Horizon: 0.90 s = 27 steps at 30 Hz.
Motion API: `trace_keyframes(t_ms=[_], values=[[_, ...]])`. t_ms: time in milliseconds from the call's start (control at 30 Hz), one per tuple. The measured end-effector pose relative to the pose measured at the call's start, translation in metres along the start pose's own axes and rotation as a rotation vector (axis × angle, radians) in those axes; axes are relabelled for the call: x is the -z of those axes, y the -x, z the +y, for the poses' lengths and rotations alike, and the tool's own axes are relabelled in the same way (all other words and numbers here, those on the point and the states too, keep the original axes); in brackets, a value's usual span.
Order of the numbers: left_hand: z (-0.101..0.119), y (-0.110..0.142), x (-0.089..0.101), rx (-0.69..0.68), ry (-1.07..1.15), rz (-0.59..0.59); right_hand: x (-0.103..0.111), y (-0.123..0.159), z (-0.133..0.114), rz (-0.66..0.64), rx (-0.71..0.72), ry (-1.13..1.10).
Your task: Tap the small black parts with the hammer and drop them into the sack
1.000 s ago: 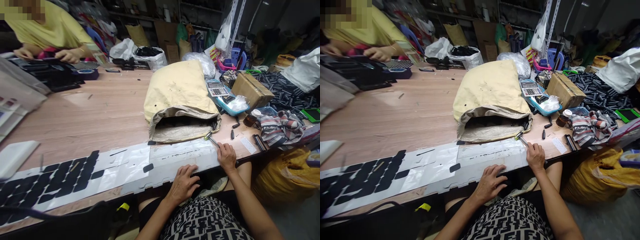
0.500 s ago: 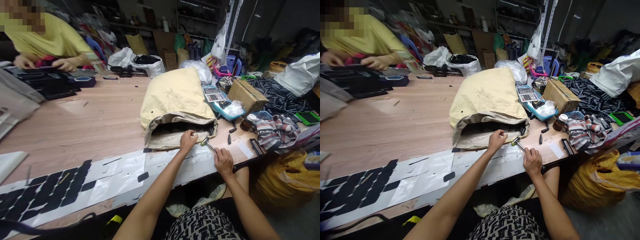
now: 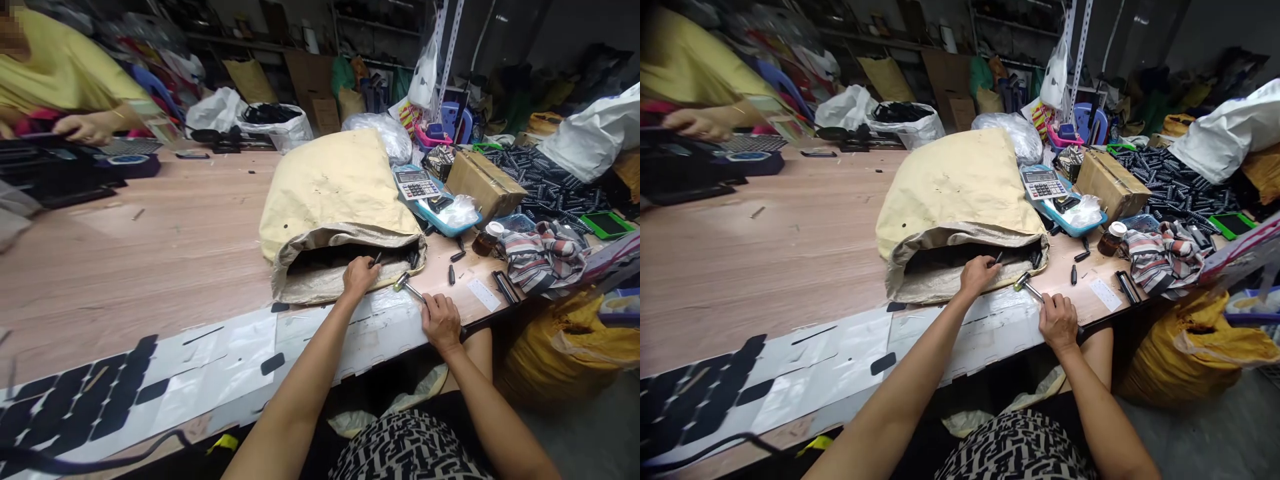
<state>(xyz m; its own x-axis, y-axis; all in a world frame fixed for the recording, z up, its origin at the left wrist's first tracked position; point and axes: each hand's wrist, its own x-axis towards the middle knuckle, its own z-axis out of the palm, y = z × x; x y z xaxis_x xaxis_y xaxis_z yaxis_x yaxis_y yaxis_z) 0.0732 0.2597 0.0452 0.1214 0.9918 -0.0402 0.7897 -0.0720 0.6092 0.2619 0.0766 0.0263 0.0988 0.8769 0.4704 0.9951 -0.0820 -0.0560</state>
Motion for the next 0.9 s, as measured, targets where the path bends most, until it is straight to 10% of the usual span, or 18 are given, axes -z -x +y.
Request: trace_keyframes(t_ms=[333,667,900], values=[[-0.065,0.113,0.012,-0.413,0.146,-0.125,-0.003,0.000,0.002,-0.013,-0.001,0.003],[-0.063,0.110,-0.005,-0.410,0.212,-0.027,0.006,-0.004,0.006,-0.038,0.027,-0.053],[-0.062,0.108,-0.004,-0.347,0.265,-0.026,0.034,0.016,-0.020,-0.063,-0.005,-0.510]])
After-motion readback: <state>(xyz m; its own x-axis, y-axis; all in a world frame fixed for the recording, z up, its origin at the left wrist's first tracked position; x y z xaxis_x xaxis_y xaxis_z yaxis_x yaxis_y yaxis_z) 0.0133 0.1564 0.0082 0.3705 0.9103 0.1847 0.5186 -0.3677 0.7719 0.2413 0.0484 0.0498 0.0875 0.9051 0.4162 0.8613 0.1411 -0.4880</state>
